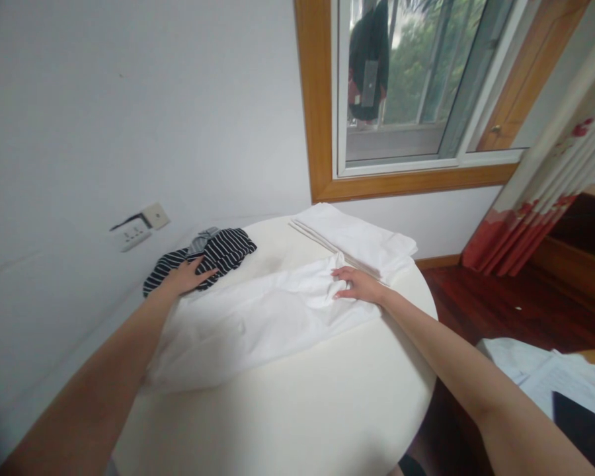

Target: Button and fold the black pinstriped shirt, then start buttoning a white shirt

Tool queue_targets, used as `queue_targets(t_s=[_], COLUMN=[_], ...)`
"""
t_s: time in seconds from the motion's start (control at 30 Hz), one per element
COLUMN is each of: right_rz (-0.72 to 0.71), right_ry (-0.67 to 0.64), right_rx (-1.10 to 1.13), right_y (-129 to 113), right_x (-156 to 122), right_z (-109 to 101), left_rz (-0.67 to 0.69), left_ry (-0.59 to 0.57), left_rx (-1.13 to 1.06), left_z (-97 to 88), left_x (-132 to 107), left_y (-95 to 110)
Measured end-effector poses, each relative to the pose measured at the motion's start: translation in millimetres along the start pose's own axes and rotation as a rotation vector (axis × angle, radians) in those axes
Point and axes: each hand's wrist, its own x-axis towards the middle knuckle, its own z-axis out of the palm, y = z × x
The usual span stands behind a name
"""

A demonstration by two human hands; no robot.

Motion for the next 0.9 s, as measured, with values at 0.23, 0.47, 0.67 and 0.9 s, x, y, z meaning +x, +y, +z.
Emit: queue_targets(t_s=[0.23,0.47,0.67,0.9], right_rz=[0.018,0.094,0.281,0.338], right_ry=[-0.008,0.077,-0.2,-0.608], right_rx=[0.081,0.047,0.36,0.553], right_y=[5.2,-34.8,-73.0,-109.2], right_x=[11.8,-11.2,-71.3,-121.3], right_z=[-2.0,-23.9,-43.9,-50.8], left_rz=[-0.14,-0.134,0.456,0.599], left_ry=[0.082,0.269,0.26,0.109], left_rx=[-0.084,-0.042,-0.105,-0.209], left_z=[-11.0,-38.1,-33.2,-22.8], left_x=[-32.5,-71.9,-146.4,-254.2], left_y=[10.9,19.3,37.7,40.0])
